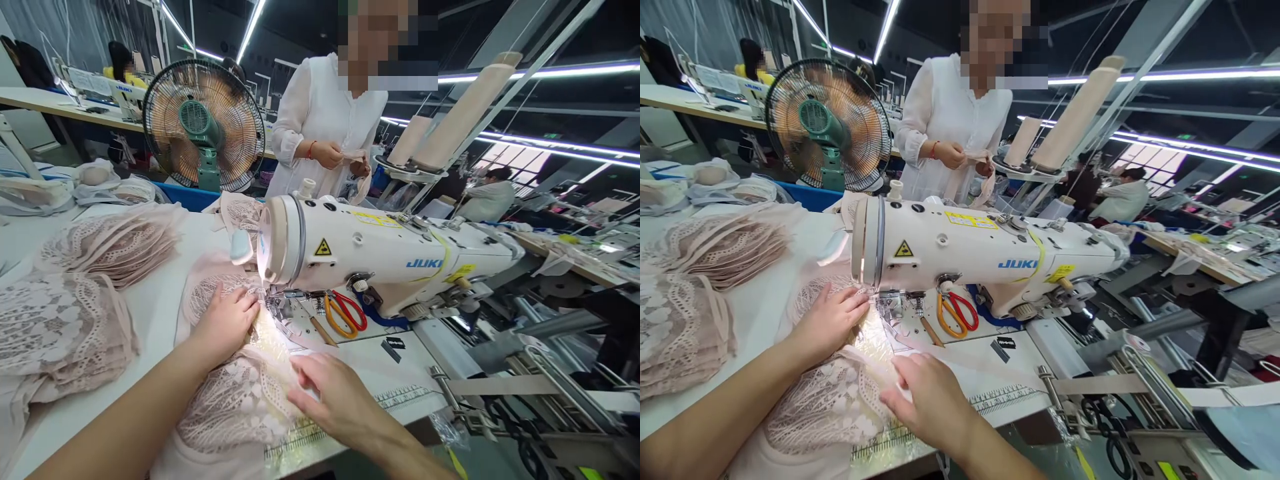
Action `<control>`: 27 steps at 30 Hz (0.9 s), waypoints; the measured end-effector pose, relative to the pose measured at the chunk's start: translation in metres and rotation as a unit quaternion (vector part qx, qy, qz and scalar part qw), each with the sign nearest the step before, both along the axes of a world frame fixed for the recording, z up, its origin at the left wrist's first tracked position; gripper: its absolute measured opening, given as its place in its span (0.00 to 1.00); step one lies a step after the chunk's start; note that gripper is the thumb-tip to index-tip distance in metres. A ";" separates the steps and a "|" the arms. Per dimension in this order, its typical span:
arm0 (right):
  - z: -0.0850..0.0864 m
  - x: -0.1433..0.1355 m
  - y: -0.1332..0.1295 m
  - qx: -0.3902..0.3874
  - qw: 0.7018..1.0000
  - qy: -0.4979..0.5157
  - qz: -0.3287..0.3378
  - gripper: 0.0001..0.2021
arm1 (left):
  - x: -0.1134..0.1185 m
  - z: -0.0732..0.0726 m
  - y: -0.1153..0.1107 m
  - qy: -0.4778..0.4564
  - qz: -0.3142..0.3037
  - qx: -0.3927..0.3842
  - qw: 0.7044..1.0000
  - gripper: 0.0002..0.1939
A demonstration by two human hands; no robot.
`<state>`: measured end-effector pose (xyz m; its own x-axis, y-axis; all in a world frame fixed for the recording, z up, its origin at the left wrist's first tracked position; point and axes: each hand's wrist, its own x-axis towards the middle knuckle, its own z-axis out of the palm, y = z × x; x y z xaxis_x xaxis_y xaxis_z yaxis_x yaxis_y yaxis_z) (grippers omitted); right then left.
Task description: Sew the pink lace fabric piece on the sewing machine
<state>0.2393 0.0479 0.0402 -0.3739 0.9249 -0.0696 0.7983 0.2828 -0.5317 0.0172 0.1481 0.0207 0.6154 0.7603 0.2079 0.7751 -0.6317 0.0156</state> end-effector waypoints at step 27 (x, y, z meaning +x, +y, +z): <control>-0.020 -0.036 0.006 0.039 0.993 0.089 -0.062 0.16 | 0.001 0.009 -0.013 -0.061 0.105 -0.170 0.978 0.12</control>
<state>0.2037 0.0543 0.0198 -0.2560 0.9647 0.0621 0.7248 0.2340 -0.6480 0.0183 0.1356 0.0295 0.4244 0.9053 -0.0167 0.8663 -0.4006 0.2985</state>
